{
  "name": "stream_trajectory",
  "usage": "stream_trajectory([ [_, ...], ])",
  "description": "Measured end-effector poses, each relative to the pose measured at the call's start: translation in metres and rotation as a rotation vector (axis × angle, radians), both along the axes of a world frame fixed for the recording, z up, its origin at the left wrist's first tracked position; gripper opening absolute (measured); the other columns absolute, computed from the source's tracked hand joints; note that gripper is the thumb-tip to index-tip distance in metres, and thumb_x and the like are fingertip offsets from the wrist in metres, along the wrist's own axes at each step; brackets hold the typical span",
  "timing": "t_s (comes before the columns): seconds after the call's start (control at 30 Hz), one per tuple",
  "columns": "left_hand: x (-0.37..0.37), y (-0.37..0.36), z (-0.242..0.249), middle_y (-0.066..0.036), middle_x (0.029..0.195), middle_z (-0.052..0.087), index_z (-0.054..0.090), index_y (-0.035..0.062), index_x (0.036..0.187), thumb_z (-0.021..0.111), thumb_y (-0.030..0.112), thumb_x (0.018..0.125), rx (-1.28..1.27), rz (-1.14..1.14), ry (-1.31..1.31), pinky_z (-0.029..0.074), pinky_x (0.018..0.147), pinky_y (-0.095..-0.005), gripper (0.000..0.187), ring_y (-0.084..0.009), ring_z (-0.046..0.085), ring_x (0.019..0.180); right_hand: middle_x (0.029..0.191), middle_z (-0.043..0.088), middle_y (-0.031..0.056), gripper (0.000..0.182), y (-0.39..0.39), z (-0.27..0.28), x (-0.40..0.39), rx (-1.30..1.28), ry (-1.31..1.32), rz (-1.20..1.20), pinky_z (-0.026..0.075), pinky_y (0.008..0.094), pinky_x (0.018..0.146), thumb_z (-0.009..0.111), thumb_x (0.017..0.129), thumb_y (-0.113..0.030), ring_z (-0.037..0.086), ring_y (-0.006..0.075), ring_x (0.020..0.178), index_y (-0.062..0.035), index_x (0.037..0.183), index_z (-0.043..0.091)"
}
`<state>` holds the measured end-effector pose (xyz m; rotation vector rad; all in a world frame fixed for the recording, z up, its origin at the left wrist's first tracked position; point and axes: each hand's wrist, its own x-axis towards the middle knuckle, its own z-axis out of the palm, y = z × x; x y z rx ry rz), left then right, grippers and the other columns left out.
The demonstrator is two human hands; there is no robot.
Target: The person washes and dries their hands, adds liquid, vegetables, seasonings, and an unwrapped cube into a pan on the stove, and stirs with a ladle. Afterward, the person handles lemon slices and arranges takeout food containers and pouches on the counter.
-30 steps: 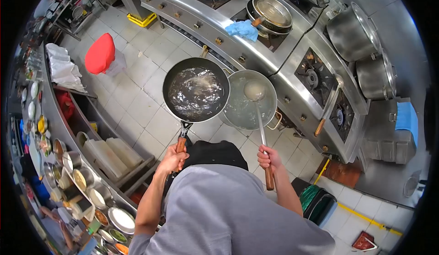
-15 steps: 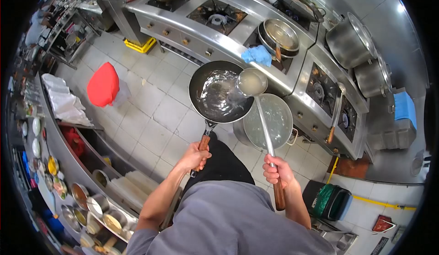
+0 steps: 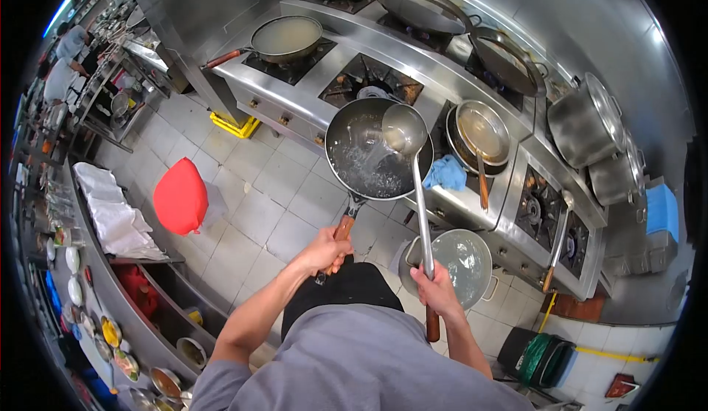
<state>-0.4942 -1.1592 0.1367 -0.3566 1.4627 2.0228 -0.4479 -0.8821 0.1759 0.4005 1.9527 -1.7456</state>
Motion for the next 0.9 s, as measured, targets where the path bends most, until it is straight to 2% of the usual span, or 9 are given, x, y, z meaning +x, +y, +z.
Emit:
stream_trajectory([
  [0.2, -0.111, -0.036, -0.003, 0.001, 0.058, 0.045, 0.044, 0.0066, 0.082, 0.058, 0.001, 0.078, -0.014, -0.069, 0.027, 0.039, 0.034, -0.025, 0.016, -0.0063, 0.043, 0.04, 0.06, 0.042, -0.0057, 0.022, -0.042, 0.0, -0.075, 0.127, 0.153, -0.043, 0.032, 0.0224, 0.04, 0.064, 0.088, -0.016, 0.037, 0.0026, 0.046, -0.0104, 0.079, 0.044],
  [0.23, -0.13, -0.041, -0.006, 0.001, 0.058, 0.045, 0.044, 0.0066, 0.081, 0.058, 0.002, 0.079, -0.029, -0.082, 0.032, 0.039, 0.033, -0.0248, 0.016, -0.0062, 0.043, 0.04, 0.063, 0.042, -0.0059, 0.022, -0.051, 0.005, -0.086, 0.141, 0.133, -0.054, 0.033, 0.0231, 0.044, 0.065, 0.087, -0.017, 0.039, 0.003, 0.052, -0.01, 0.078, 0.046],
  [0.47, -0.248, -0.081, -0.018, 0.0, 0.054, 0.045, 0.046, 0.0052, 0.077, 0.057, 0.005, 0.079, -0.04, -0.22, 0.08, 0.037, 0.032, -0.025, 0.011, -0.0079, 0.044, 0.038, 0.064, 0.043, -0.0045, 0.023, -0.114, 0.0, -0.145, 0.273, 0.176, -0.136, 0.036, 0.025, 0.048, 0.066, 0.086, -0.018, 0.041, 0.0046, 0.058, -0.0088, 0.079, 0.046],
  [0.67, -0.314, -0.099, -0.036, 0.003, 0.058, 0.043, 0.045, 0.0073, 0.083, 0.055, 0.009, 0.085, 0.062, -0.312, 0.002, 0.04, 0.035, -0.0238, 0.01, -0.0058, 0.044, 0.044, 0.06, 0.042, -0.0034, 0.023, -0.172, 0.016, -0.183, 0.305, 0.107, -0.237, 0.035, 0.0249, 0.041, 0.065, 0.087, -0.016, 0.041, 0.0052, 0.048, -0.0083, 0.079, 0.045],
  [0.73, -0.321, -0.099, -0.041, 0.002, 0.06, 0.047, 0.047, 0.0072, 0.087, 0.056, 0.016, 0.087, 0.095, -0.297, -0.014, 0.043, 0.039, -0.0242, 0.013, -0.0087, 0.047, 0.045, 0.052, 0.039, -0.0048, 0.021, -0.183, 0.008, -0.19, 0.234, 0.12, -0.301, 0.029, 0.0239, 0.034, 0.062, 0.089, -0.013, 0.037, 0.0051, 0.037, -0.0096, 0.083, 0.042],
  [0.77, -0.324, -0.104, -0.058, -0.006, 0.075, 0.058, 0.051, 0.0054, 0.098, 0.052, 0.036, 0.092, 0.213, -0.315, -0.033, 0.05, 0.052, -0.0315, 0.031, -0.0159, 0.057, 0.058, 0.052, 0.039, -0.0048, 0.021, -0.187, 0.009, -0.193, 0.248, 0.112, -0.309, 0.029, 0.0239, 0.034, 0.062, 0.089, -0.013, 0.037, 0.0051, 0.037, -0.0096, 0.083, 0.042],
  [0.8, -0.323, -0.109, -0.065, -0.006, 0.075, 0.058, 0.051, 0.0054, 0.098, 0.052, 0.036, 0.092, 0.226, -0.323, -0.041, 0.05, 0.052, -0.0315, 0.031, -0.0159, 0.057, 0.058, 0.054, 0.039, -0.0043, 0.023, -0.193, 0.015, -0.198, 0.239, 0.079, -0.337, 0.03, 0.0239, 0.034, 0.063, 0.088, -0.014, 0.038, 0.0054, 0.038, -0.0093, 0.081, 0.042],
  [0.87, -0.316, -0.122, -0.079, -0.014, 0.098, 0.062, 0.051, 0.0041, 0.112, 0.04, 0.053, 0.094, 0.355, -0.185, -0.189, 0.051, 0.071, -0.0401, 0.053, -0.024, 0.062, 0.083, 0.055, 0.04, -0.0039, 0.024, -0.202, 0.023, -0.204, 0.243, 0.04, -0.37, 0.032, 0.0239, 0.033, 0.064, 0.088, -0.015, 0.04, 0.0057, 0.039, -0.0089, 0.08, 0.042],
  [0.9, -0.316, -0.128, -0.137, -0.018, 0.117, 0.055, 0.042, 0.0063, 0.129, 0.031, 0.059, 0.094, 0.294, -0.165, -0.221, 0.045, 0.087, -0.0455, 0.064, -0.0287, 0.055, 0.107, 0.055, 0.04, -0.004, 0.023, -0.205, 0.026, -0.204, 0.221, 0.028, -0.392, 0.032, 0.0237, 0.033, 0.064, 0.088, -0.015, 0.04, 0.0057, 0.039, -0.0087, 0.081, 0.042],
])
